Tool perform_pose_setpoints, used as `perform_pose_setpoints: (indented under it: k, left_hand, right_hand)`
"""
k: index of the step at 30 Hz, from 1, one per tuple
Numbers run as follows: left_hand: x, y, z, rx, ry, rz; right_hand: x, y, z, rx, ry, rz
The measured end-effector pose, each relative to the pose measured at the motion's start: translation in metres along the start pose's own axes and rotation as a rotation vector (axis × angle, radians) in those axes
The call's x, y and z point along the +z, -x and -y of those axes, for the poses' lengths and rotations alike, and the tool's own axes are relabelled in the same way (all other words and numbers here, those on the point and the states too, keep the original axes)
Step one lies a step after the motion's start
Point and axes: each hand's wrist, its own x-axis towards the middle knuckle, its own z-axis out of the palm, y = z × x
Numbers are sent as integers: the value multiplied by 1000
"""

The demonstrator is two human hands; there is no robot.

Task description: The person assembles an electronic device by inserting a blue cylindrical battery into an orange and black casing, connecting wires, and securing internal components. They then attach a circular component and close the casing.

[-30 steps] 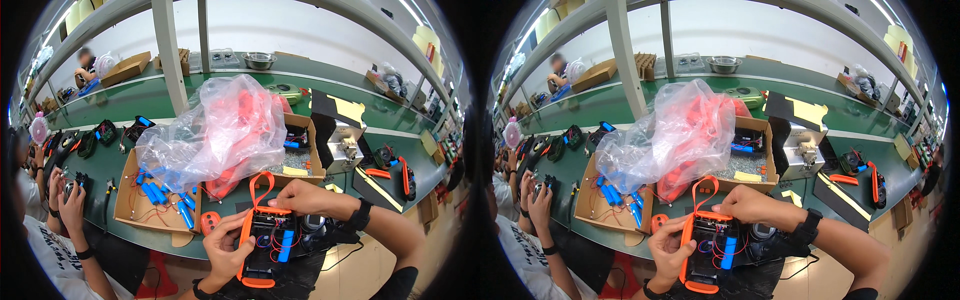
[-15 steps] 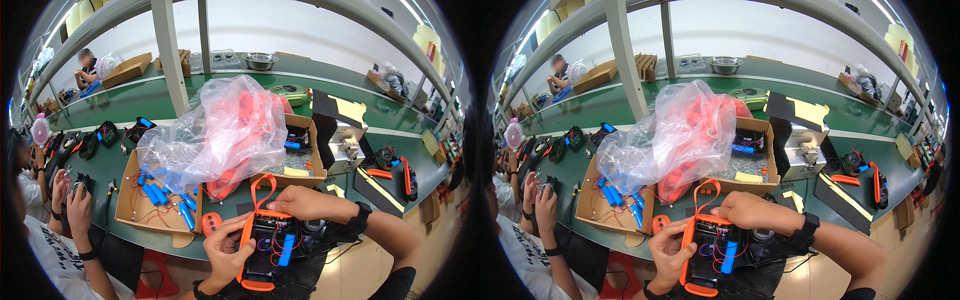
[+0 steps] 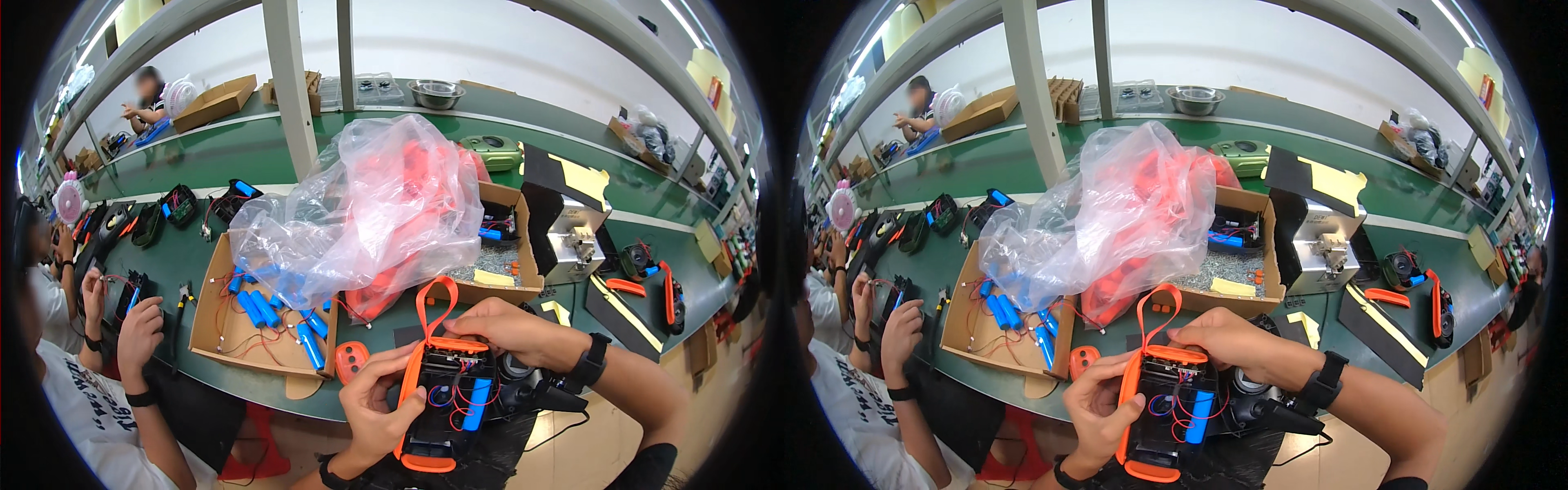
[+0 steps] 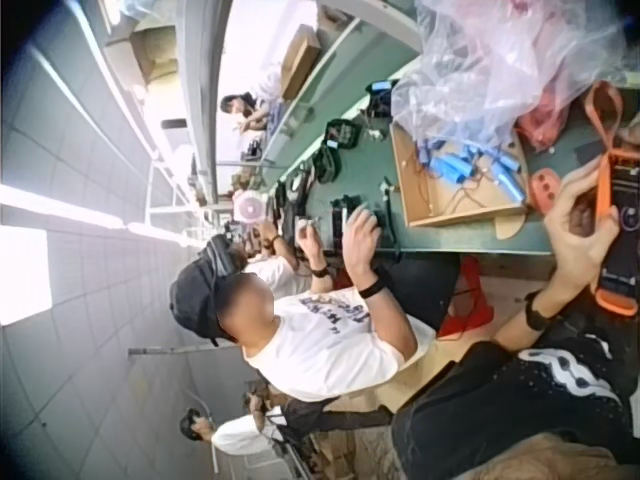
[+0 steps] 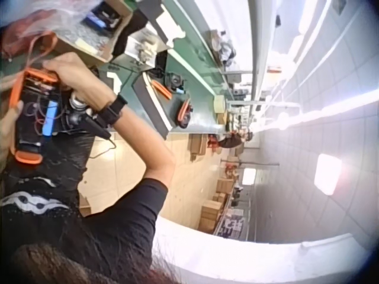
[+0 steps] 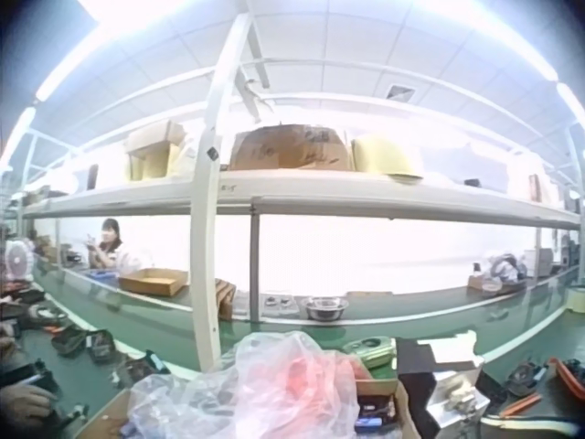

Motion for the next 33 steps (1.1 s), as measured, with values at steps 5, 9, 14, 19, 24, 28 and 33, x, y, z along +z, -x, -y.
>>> perform_pose_setpoints:
  k: [5, 9, 14, 19, 24, 28, 33]
  left_hand:
    - [-2, -2, 2, -31, 16, 33]
    - [-3, -1, 1, -25, 11, 40]
    - [-2, -2, -1, -39, 28, 58]
    - [-2, -2, 1, -38, 25, 63]
    - [-2, -3, -3, -75, -1, 62]
    - [-2, -2, -1, -65, 15, 45]
    - [0, -2, 0, -62, 16, 14]
  right_hand:
    - [1, -12, -13, -8, -88, -16]
    - [5, -8, -8, 3, -99, -24]
    - [0, -6, -7, -120, 119, -37]
    - [-4, -3, -2, -103, 363, -101]
    - [-2, -1, 3, -99, 521, -156]
    - [1, -1, 2, -92, 494, -187]
    - [4, 2, 12, -26, 521, -240]
